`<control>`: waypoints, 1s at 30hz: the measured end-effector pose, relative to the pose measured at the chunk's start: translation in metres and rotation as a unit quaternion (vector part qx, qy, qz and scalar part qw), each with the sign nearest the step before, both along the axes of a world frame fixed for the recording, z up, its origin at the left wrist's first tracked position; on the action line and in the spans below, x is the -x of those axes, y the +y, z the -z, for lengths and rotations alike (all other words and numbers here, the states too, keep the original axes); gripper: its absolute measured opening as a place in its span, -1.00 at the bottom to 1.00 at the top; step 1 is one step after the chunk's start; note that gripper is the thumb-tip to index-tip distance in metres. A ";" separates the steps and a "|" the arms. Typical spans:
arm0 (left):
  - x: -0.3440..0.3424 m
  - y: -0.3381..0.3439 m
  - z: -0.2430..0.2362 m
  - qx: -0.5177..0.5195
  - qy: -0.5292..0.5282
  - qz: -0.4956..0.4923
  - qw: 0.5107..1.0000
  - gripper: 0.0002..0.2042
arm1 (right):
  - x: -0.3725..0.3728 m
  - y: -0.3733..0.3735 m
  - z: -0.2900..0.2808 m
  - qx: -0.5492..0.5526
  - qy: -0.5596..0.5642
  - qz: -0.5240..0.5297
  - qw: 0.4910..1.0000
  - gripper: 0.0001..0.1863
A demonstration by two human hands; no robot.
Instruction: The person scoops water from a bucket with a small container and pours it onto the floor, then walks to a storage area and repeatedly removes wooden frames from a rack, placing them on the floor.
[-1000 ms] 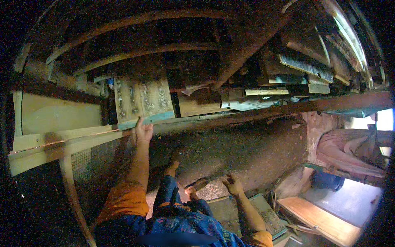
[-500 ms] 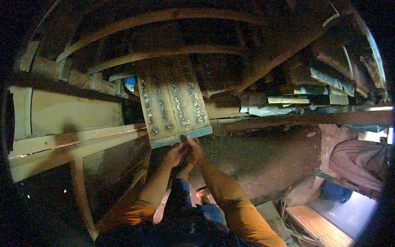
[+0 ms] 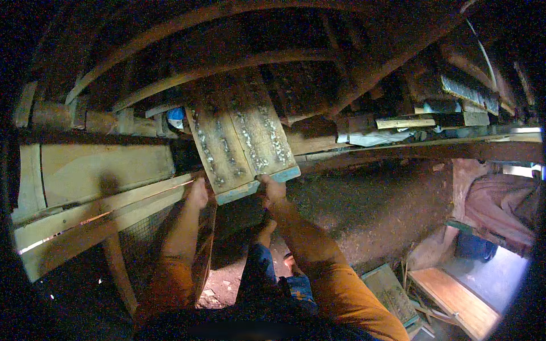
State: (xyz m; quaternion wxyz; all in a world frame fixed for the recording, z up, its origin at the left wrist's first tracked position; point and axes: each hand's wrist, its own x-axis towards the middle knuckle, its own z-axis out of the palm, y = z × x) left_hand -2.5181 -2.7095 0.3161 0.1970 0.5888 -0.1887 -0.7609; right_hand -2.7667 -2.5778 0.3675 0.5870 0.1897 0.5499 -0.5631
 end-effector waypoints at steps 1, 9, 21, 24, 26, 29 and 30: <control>0.007 -0.028 -0.015 -0.053 0.045 0.015 0.997 -0.49 | 0.003 -0.002 0.006 -0.006 -0.009 0.008 1.000 -0.70; 0.087 -0.067 -0.041 -0.031 0.116 -0.160 0.980 -0.37 | 0.013 -0.005 0.025 0.003 0.001 0.081 0.997 -0.90; 0.058 0.071 -0.095 -0.008 0.198 -0.172 0.965 -0.31 | 0.035 0.086 -0.040 0.025 0.222 -0.042 0.974 -0.91; 0.044 0.126 -0.107 -0.046 0.182 -0.097 0.978 -0.32 | 0.028 0.140 -0.056 0.011 0.176 0.092 0.980 -0.87; 0.033 0.167 -0.109 -0.103 0.130 0.026 0.986 -0.33 | 0.034 0.188 -0.080 -0.020 0.237 0.046 0.970 -0.71; 0.016 0.186 -0.105 -0.146 0.117 0.214 0.959 -0.34 | 0.031 0.231 -0.124 0.003 0.215 0.117 0.970 -0.60; 0.012 0.181 -0.103 -0.157 0.110 0.278 0.941 -0.35 | 0.026 0.233 -0.134 0.014 0.223 0.131 0.966 -0.59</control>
